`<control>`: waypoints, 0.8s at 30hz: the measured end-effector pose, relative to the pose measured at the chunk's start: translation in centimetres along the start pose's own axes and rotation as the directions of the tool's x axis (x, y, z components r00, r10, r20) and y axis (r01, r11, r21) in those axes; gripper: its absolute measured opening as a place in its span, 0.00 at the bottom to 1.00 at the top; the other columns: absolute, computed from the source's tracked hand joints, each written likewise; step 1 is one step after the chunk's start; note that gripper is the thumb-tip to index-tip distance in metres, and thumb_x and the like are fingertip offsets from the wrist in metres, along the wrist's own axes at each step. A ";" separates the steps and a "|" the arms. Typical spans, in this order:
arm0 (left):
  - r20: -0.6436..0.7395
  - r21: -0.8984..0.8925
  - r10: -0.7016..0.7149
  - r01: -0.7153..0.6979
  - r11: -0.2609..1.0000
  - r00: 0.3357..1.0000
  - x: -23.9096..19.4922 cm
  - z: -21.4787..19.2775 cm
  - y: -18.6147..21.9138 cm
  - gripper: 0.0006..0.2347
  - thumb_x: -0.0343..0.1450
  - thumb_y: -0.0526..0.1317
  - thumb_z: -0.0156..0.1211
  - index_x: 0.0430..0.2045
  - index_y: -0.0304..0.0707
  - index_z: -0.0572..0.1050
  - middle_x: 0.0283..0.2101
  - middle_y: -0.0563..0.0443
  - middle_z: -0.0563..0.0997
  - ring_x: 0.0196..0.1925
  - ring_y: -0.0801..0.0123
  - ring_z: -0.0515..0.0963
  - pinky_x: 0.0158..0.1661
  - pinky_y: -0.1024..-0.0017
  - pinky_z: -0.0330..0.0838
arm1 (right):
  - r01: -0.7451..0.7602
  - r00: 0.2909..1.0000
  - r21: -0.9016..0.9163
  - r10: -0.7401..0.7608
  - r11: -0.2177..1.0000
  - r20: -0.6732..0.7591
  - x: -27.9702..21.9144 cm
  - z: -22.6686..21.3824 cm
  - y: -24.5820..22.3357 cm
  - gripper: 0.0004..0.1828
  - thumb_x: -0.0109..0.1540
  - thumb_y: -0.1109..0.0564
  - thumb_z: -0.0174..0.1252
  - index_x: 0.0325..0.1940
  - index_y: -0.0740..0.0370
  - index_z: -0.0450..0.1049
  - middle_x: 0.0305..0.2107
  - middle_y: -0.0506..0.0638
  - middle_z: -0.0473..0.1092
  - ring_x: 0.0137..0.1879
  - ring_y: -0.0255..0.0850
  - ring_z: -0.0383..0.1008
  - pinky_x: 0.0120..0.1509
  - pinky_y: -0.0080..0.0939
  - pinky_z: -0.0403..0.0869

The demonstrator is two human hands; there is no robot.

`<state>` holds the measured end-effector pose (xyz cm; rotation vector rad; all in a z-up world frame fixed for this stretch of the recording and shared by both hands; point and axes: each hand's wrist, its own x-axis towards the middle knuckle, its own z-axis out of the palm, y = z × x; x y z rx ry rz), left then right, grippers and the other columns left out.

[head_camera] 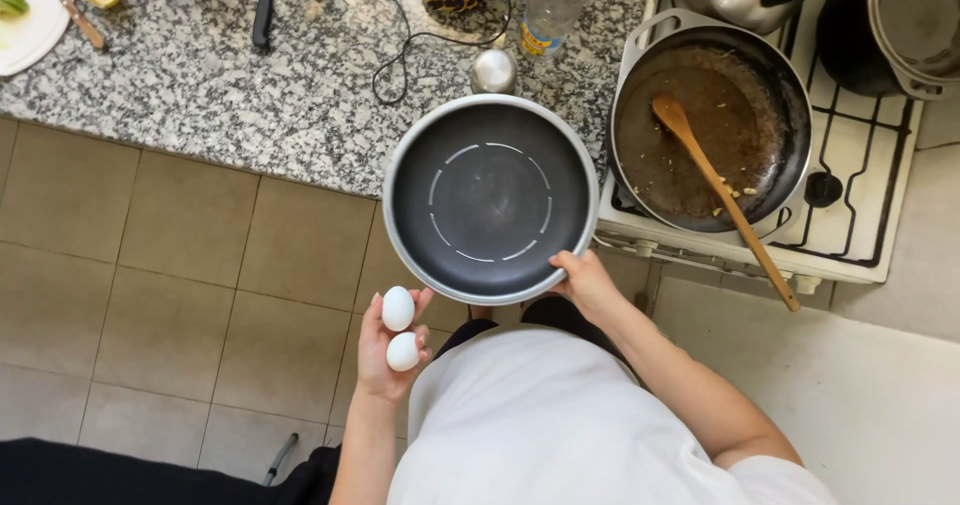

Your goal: The person places eggs into a pot, fills it with water at the sink, and sets it on the stove to boil. They then use a spoon to scoop avocado flesh from its skin and place it onto a plate.

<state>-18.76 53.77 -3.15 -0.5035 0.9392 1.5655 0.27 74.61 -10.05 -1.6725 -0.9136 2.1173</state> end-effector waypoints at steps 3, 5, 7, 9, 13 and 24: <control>0.004 0.060 0.014 -0.015 0.998 1.000 0.6 0.6 0.4 0.20 0.70 0.56 0.39 0.37 0.40 0.72 0.49 0.47 0.77 0.16 0.69 0.73 0.15 0.72 0.73 | 0.029 1.000 0.041 -0.029 0.999 -0.011 2.3 1.3 1.4 0.17 0.53 0.59 0.58 0.44 0.67 0.66 0.31 0.54 0.69 0.34 0.44 0.76 0.38 0.51 0.77; -0.009 0.094 0.021 -0.020 0.995 1.000 1.3 1.1 0.6 0.20 0.70 0.56 0.40 0.37 0.40 0.72 0.49 0.48 0.77 0.16 0.70 0.73 0.15 0.73 0.73 | 0.039 0.999 0.033 -0.040 0.999 0.015 0.6 3.0 -1.8 0.18 0.56 0.56 0.59 0.43 0.69 0.64 0.32 0.58 0.69 0.34 0.47 0.76 0.38 0.52 0.77; -0.021 0.131 0.028 -0.025 0.991 0.999 2.2 1.4 0.9 0.20 0.69 0.57 0.41 0.37 0.40 0.72 0.49 0.49 0.77 0.16 0.71 0.73 0.15 0.73 0.73 | 0.049 0.998 0.026 -0.050 0.998 0.039 -0.4 2.9 -4.4 0.21 0.58 0.53 0.60 0.41 0.72 0.62 0.32 0.62 0.69 0.34 0.51 0.76 0.37 0.54 0.77; -0.037 0.168 0.051 -0.044 0.985 0.998 3.3 1.7 1.3 0.20 0.69 0.58 0.42 0.38 0.42 0.72 0.47 0.52 0.78 0.17 0.72 0.74 0.15 0.74 0.74 | 0.240 0.966 -0.423 -0.170 0.874 0.195 -1.0 1.1 -6.3 0.30 0.61 0.36 0.52 0.34 0.71 0.67 0.32 0.70 0.69 0.37 0.59 0.76 0.38 0.53 0.75; -0.034 0.192 0.024 -0.017 0.981 0.999 4.3 2.1 1.4 0.20 0.69 0.57 0.42 0.38 0.42 0.73 0.48 0.50 0.78 0.17 0.70 0.73 0.15 0.72 0.74 | 0.453 0.622 -0.848 -0.779 0.274 0.081 -3.6 -7.4 -9.6 0.11 0.59 0.49 0.59 0.28 0.56 0.74 0.24 0.52 0.71 0.37 0.49 0.71 0.45 0.44 0.68; -0.001 0.196 0.048 -0.047 0.979 0.999 4.5 2.6 1.9 0.20 0.70 0.57 0.42 0.38 0.40 0.73 0.47 0.48 0.78 0.16 0.71 0.74 0.16 0.72 0.75 | -0.027 0.689 -0.973 -0.701 0.230 -0.184 -7.5 -18.1 -8.1 0.11 0.68 0.57 0.47 0.54 0.61 0.64 0.38 0.65 0.72 0.44 0.60 0.74 0.49 0.57 0.69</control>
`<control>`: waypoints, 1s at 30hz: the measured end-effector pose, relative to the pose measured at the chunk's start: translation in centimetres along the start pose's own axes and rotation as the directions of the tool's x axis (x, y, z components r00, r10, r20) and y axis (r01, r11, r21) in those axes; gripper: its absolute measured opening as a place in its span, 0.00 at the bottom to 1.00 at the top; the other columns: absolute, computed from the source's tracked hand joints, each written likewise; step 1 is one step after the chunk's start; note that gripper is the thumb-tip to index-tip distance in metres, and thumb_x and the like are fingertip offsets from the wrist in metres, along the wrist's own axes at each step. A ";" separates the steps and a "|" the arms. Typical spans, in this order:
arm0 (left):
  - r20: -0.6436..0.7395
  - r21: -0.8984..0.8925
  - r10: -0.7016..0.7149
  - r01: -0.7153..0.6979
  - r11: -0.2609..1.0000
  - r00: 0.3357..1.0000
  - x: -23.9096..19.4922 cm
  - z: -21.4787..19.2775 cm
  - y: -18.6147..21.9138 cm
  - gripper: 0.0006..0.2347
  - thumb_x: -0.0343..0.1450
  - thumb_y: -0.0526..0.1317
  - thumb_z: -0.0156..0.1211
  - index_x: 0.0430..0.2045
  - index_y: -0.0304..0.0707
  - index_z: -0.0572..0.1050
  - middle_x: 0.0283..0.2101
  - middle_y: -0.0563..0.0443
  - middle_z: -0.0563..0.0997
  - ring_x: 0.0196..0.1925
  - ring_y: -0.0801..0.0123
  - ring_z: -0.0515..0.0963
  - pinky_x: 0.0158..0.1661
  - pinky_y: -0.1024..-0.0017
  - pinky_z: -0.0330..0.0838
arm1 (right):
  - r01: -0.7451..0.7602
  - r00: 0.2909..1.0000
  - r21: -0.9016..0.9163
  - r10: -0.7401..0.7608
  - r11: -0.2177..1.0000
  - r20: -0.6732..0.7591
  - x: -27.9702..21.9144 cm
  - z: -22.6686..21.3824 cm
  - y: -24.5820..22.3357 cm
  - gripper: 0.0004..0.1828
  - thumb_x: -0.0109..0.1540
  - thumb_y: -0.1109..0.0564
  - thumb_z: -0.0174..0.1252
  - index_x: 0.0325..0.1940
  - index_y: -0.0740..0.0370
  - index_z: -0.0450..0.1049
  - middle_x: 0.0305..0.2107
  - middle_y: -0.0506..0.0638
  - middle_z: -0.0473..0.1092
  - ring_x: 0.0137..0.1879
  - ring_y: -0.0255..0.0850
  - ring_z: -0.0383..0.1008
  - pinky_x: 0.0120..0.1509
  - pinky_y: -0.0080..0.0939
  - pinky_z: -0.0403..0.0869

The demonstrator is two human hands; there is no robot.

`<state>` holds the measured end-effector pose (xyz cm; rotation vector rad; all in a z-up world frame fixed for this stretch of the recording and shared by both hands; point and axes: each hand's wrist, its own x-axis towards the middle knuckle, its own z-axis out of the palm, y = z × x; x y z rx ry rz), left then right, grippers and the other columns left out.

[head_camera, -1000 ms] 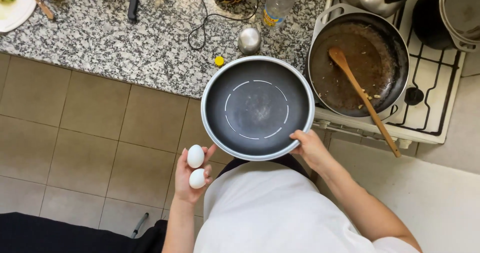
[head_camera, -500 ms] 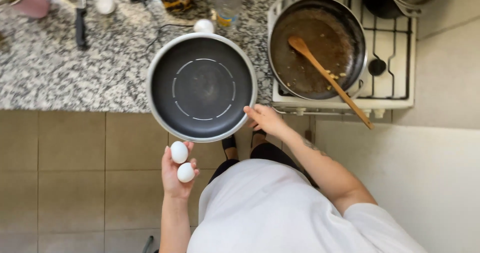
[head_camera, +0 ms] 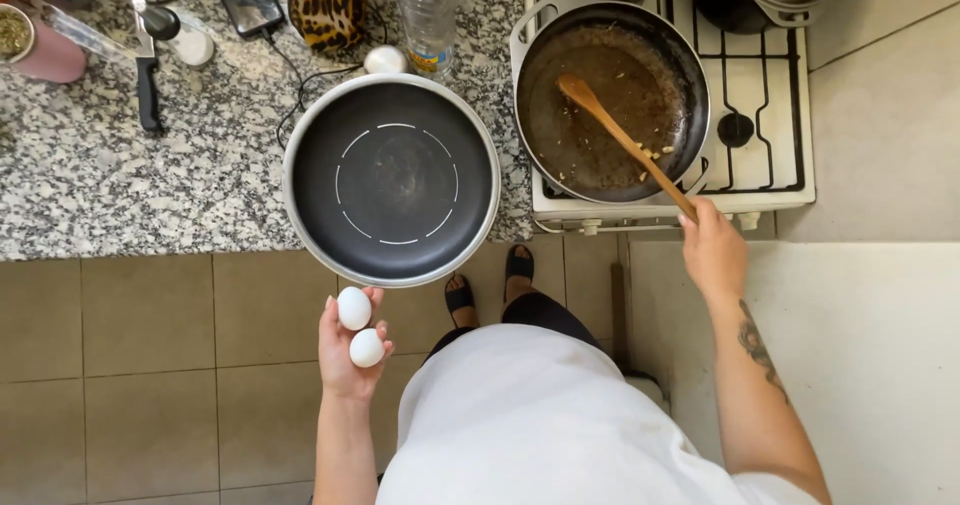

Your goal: The person places eggs into a pot, fills it with water at the sink, and sets it on the stove to boil. They then use a spoon to scoop avocado flesh from its skin and place it onto a plate.

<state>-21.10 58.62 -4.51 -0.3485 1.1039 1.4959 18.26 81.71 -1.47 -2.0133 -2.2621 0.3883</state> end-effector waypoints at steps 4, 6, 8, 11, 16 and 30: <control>-0.011 -0.011 0.013 -0.013 1.000 1.000 -0.2 -0.4 0.5 0.20 0.70 0.57 0.42 0.38 0.40 0.72 0.47 0.48 0.78 0.17 0.71 0.74 0.16 0.72 0.75 | -0.058 0.998 0.369 0.059 0.928 0.009 -3.3 0.3 -3.5 0.18 0.67 0.54 0.47 0.58 0.65 0.64 0.45 0.72 0.67 0.51 0.70 0.66 0.54 0.65 0.64; -0.035 -0.002 0.027 -0.027 1.000 0.999 -0.1 -0.5 0.8 0.20 0.69 0.57 0.42 0.38 0.41 0.72 0.48 0.49 0.78 0.17 0.72 0.74 0.17 0.73 0.75 | -0.341 0.930 0.775 0.069 0.532 0.362 -3.6 3.3 -4.1 0.15 0.64 0.55 0.45 0.56 0.49 0.66 0.16 0.43 0.60 0.17 0.28 0.56 0.19 0.23 0.63; -0.041 0.007 0.034 -0.034 0.999 0.999 -0.3 -0.5 0.9 0.20 0.69 0.57 0.43 0.38 0.41 0.72 0.49 0.50 0.77 0.18 0.72 0.74 0.17 0.73 0.75 | -0.398 0.902 0.800 0.031 0.449 0.431 -4.4 4.2 -7.8 0.16 0.64 0.55 0.44 0.56 0.52 0.66 0.15 0.43 0.58 0.17 0.27 0.54 0.17 0.21 0.59; -0.045 0.014 0.051 -0.050 0.999 0.998 -0.6 -0.3 1.2 0.20 0.69 0.57 0.43 0.38 0.41 0.72 0.50 0.50 0.77 0.18 0.72 0.74 0.17 0.73 0.76 | -0.447 0.871 0.828 -0.048 0.338 0.489 -4.4 7.5 -10.9 0.16 0.65 0.55 0.43 0.57 0.55 0.65 0.15 0.44 0.56 0.16 0.26 0.51 0.15 0.20 0.56; -0.035 0.012 0.059 -0.059 0.998 0.998 -1.6 0.2 1.1 0.19 0.69 0.56 0.42 0.37 0.40 0.72 0.51 0.49 0.76 0.18 0.72 0.75 0.17 0.73 0.76 | -0.408 0.895 0.861 -0.056 0.303 0.443 -1.4 15.2 -11.3 0.17 0.67 0.53 0.42 0.58 0.59 0.64 0.16 0.45 0.58 0.17 0.26 0.53 0.16 0.21 0.58; -0.036 0.034 0.085 -0.083 0.996 0.996 -2.2 0.8 1.2 0.18 0.67 0.55 0.45 0.36 0.40 0.72 0.53 0.47 0.76 0.17 0.73 0.72 0.13 0.78 0.68 | 0.170 0.980 0.544 -0.197 0.822 -0.010 -0.8 12.7 -13.8 0.24 0.61 0.61 0.45 0.63 0.57 0.60 0.55 0.53 0.57 0.62 0.50 0.53 0.65 0.53 0.56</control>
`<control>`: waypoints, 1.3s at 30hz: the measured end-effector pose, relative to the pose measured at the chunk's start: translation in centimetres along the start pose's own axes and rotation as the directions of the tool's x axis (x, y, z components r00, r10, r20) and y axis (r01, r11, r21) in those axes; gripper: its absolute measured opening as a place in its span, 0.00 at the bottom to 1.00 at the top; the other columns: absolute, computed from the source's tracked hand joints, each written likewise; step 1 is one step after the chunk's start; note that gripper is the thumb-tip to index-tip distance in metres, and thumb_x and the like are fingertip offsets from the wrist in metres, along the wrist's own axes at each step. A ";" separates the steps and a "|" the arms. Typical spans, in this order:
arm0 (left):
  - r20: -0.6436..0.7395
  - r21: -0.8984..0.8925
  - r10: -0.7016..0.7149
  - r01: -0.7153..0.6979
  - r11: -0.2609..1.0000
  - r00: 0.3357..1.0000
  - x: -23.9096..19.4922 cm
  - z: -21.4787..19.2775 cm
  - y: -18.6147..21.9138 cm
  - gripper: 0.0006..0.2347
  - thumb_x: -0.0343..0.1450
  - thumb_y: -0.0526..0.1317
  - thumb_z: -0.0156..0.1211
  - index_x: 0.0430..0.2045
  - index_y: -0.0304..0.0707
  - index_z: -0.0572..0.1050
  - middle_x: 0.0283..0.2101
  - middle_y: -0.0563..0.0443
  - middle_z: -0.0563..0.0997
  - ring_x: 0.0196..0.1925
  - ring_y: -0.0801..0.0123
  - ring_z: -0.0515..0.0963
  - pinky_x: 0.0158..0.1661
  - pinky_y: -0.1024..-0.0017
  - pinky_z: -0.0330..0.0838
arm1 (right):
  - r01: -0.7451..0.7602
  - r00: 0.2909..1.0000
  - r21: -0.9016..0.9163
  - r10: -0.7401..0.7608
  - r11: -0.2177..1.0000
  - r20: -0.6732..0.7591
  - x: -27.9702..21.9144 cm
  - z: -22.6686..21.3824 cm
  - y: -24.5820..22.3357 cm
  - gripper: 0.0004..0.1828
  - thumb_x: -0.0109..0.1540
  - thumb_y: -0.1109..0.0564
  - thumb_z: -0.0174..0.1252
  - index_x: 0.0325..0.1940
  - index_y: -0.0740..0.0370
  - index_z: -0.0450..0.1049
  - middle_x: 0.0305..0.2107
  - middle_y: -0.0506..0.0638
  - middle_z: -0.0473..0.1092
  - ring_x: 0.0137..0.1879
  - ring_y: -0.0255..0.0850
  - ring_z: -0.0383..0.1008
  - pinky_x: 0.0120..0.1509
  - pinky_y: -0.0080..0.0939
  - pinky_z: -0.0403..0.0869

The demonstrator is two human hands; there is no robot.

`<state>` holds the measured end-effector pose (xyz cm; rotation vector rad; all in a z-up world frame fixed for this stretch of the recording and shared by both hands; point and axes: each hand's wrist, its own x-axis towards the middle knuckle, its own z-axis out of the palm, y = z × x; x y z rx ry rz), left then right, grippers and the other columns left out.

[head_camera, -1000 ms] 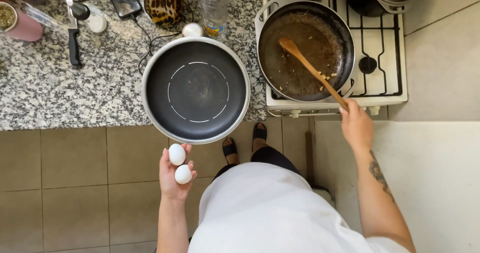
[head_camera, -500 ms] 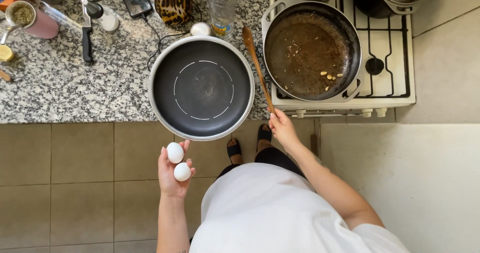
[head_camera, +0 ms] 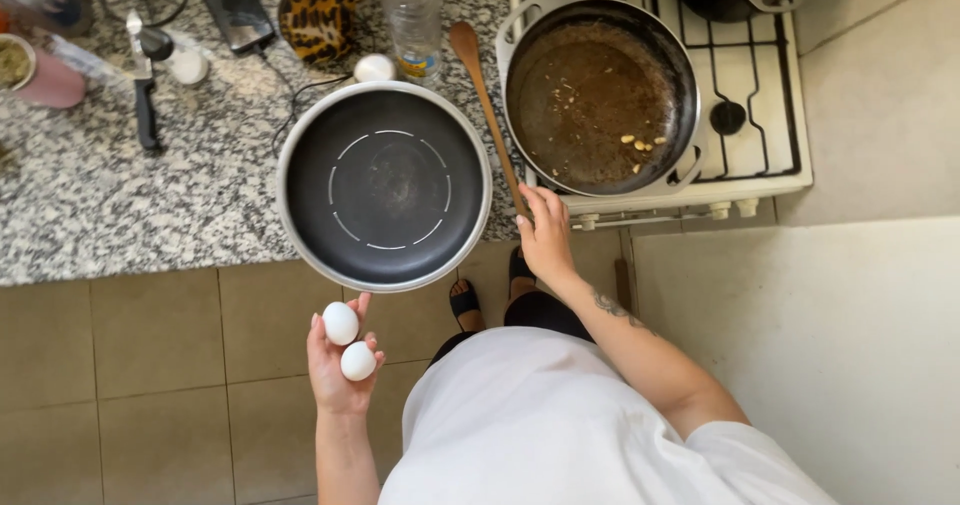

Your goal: The person places eggs into a pot, fills it with water at the sink, and sets it on the stove to boil. They then use a spoon to scoop avocado flesh from its skin and place it onto a plate.

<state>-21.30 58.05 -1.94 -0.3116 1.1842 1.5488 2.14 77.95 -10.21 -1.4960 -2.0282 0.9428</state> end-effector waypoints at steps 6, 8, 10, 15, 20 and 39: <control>0.021 0.033 -0.021 0.020 0.999 1.000 0.5 -0.4 -0.4 0.19 0.68 0.56 0.45 0.37 0.42 0.73 0.52 0.50 0.76 0.17 0.74 0.72 0.13 0.78 0.68 | -0.488 0.873 0.424 0.433 0.763 0.225 -1.9 -1.6 2.6 0.13 0.61 0.48 0.50 0.45 0.53 0.73 0.33 0.43 0.73 0.37 0.30 0.72 0.37 0.29 0.68; 0.015 0.051 -0.039 0.038 0.998 0.999 0.3 -0.1 -0.3 0.18 0.68 0.56 0.45 0.36 0.43 0.73 0.52 0.51 0.76 0.17 0.74 0.72 0.13 0.78 0.68 | -0.596 0.798 0.509 0.531 0.621 0.286 -1.3 -4.6 -0.3 0.17 0.62 0.47 0.47 0.48 0.58 0.70 0.36 0.48 0.72 0.38 0.34 0.71 0.40 0.31 0.70; 0.005 0.063 -0.048 0.047 0.997 0.999 0.2 -0.1 -0.4 0.18 0.67 0.56 0.44 0.36 0.44 0.73 0.52 0.52 0.76 0.17 0.75 0.71 0.14 0.79 0.68 | -0.677 0.714 0.574 0.598 0.460 0.363 -0.4 -6.5 -1.2 0.21 0.63 0.45 0.44 0.51 0.63 0.68 0.38 0.52 0.70 0.39 0.38 0.71 0.42 0.32 0.71; 0.022 0.066 -0.066 0.064 0.996 0.998 0.1 -0.4 -0.6 0.18 0.68 0.56 0.45 0.35 0.44 0.74 0.54 0.51 0.75 0.17 0.75 0.72 0.14 0.79 0.68 | -0.558 0.680 0.827 0.605 0.062 0.414 2.0 -7.4 1.5 0.36 0.57 0.37 0.49 0.60 0.64 0.58 0.38 0.60 0.73 0.42 0.46 0.75 0.45 0.39 0.75; 0.026 0.090 -0.059 0.056 0.994 0.998 -0.1 0.0 -0.4 0.18 0.67 0.57 0.45 0.35 0.45 0.74 0.56 0.49 0.74 0.17 0.76 0.72 0.14 0.80 0.69 | -0.459 0.655 0.885 0.643 -0.077 0.396 3.2 -7.0 1.7 0.23 0.60 0.53 0.46 0.55 0.67 0.54 0.38 0.67 0.71 0.44 0.51 0.75 0.51 0.44 0.75; -0.012 0.027 0.024 -0.024 0.999 1.000 2.6 -1.8 -0.7 0.20 0.70 0.57 0.40 0.38 0.41 0.73 0.50 0.50 0.77 0.17 0.71 0.75 0.15 0.72 0.75 | -0.774 0.633 0.435 0.570 0.460 0.524 -3.2 -11.8 7.0 0.33 0.62 0.33 0.44 0.53 0.65 0.67 0.37 0.61 0.72 0.41 0.49 0.76 0.43 0.45 0.75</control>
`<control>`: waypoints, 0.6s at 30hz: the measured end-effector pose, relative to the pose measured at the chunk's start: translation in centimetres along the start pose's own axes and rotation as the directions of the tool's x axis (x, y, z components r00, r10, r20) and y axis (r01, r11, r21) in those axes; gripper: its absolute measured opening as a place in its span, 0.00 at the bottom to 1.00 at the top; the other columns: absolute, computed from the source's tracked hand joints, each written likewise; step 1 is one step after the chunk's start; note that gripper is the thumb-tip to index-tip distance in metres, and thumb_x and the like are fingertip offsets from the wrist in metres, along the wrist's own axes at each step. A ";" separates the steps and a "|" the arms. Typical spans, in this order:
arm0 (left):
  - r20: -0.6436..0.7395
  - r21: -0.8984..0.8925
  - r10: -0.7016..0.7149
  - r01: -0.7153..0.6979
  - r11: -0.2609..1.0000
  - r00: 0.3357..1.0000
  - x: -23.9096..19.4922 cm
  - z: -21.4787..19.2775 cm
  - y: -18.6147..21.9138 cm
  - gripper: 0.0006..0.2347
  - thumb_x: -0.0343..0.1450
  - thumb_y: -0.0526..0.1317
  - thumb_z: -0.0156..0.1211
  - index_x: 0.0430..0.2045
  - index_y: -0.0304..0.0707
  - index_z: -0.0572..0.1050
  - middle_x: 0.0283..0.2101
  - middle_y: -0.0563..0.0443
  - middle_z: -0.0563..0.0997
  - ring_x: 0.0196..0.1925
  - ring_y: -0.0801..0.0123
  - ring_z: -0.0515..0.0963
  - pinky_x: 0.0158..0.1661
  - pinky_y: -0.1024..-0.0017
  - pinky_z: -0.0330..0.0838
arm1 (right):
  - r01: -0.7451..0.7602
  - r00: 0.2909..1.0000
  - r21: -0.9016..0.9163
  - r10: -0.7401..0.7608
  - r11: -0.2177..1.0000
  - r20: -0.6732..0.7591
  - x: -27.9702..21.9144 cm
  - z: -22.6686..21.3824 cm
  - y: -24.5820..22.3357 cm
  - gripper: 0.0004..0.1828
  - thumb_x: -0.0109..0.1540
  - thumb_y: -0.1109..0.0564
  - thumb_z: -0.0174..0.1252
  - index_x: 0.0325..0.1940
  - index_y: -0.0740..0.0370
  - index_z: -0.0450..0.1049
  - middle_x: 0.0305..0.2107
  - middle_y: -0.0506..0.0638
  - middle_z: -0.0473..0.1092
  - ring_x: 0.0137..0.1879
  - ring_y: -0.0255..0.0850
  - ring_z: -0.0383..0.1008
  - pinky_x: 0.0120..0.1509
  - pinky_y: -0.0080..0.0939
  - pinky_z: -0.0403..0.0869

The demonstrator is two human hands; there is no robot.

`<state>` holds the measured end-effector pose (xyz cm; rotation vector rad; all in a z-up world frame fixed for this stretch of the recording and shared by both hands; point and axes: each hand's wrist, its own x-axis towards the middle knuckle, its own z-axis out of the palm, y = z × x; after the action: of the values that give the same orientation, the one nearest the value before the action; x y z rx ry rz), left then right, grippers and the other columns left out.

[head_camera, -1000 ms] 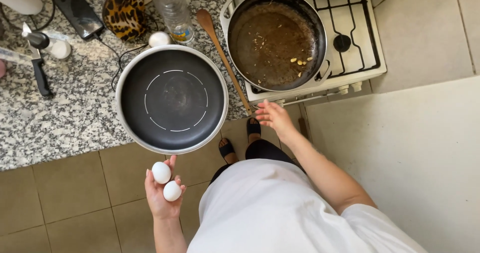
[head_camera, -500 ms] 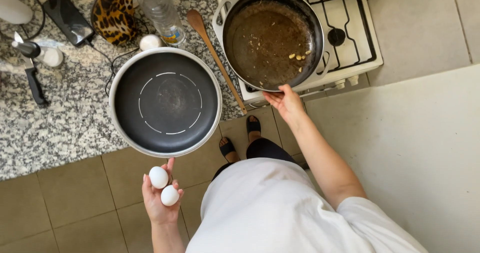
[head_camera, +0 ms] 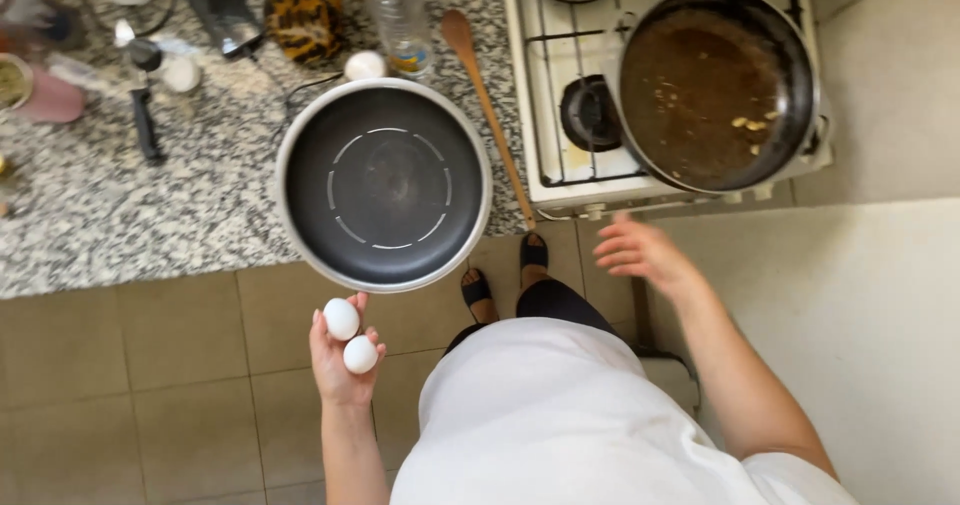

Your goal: The person places eggs into a pot, fills it with water at the sink, and sets it on the stove to boil. They then use a spoon to scoop avocado flesh from its skin and place it onto a plate.

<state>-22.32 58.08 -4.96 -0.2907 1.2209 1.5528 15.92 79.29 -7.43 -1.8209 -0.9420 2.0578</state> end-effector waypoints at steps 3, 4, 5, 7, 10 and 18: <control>-0.022 0.033 0.038 -0.037 0.999 0.999 1.9 -1.0 0.5 0.20 0.70 0.57 0.39 0.38 0.43 0.72 0.46 0.53 0.79 0.17 0.72 0.74 0.16 0.73 0.75 | 0.044 0.931 0.066 -0.065 0.997 0.360 2.4 8.5 -0.3 0.27 0.60 0.46 0.52 0.58 0.66 0.62 0.45 0.65 0.69 0.49 0.55 0.73 0.52 0.51 0.73; -0.025 0.028 0.043 -0.043 0.999 0.999 2.3 -1.2 0.9 0.20 0.70 0.57 0.39 0.38 0.43 0.72 0.46 0.53 0.79 0.17 0.72 0.74 0.16 0.73 0.75 | 0.046 0.929 0.061 -0.065 0.997 0.366 2.6 11.1 -1.3 0.27 0.60 0.46 0.52 0.58 0.66 0.62 0.45 0.65 0.69 0.49 0.55 0.73 0.52 0.51 0.73; -0.022 0.039 0.063 -0.062 0.997 0.998 2.6 -1.3 1.3 0.20 0.70 0.58 0.39 0.38 0.43 0.72 0.43 0.54 0.80 0.17 0.72 0.75 0.16 0.73 0.76 | -0.005 0.905 0.152 -0.060 0.988 0.420 2.9 13.6 -2.3 0.28 0.60 0.47 0.55 0.59 0.62 0.60 0.45 0.64 0.68 0.49 0.59 0.72 0.53 0.56 0.72; -0.008 0.056 0.079 -0.078 0.995 0.997 2.9 -1.3 2.2 0.21 0.70 0.58 0.40 0.38 0.44 0.73 0.41 0.55 0.80 0.17 0.72 0.75 0.17 0.73 0.76 | -0.055 0.883 0.248 -0.069 0.967 0.465 4.1 17.4 -2.7 0.30 0.59 0.49 0.58 0.61 0.59 0.58 0.45 0.62 0.67 0.50 0.64 0.71 0.54 0.62 0.70; 0.040 0.104 0.099 -0.103 0.989 0.994 2.8 -0.6 3.0 0.20 0.70 0.57 0.38 0.38 0.42 0.72 0.38 0.56 0.81 0.17 0.74 0.75 0.15 0.76 0.75 | -0.080 0.932 0.340 -0.051 0.937 0.360 7.6 19.7 -0.6 0.20 0.50 0.66 0.58 0.46 0.69 0.65 0.33 0.64 0.72 0.36 0.59 0.76 0.42 0.60 0.75; 0.259 0.113 0.011 -0.041 0.993 0.966 -0.7 2.0 3.0 0.19 0.70 0.53 0.43 0.39 0.36 0.70 0.39 0.55 0.77 0.16 0.70 0.69 0.11 0.75 0.68 | 0.052 0.985 0.269 -0.093 0.962 0.144 0.9 10.5 -0.8 0.08 0.43 0.65 0.54 0.26 0.69 0.69 0.18 0.54 0.68 0.23 0.44 0.70 0.25 0.41 0.72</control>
<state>-23.75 59.59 -1.93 0.0058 1.1085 1.4820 5.55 77.16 -7.52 -1.4881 -0.7160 2.1842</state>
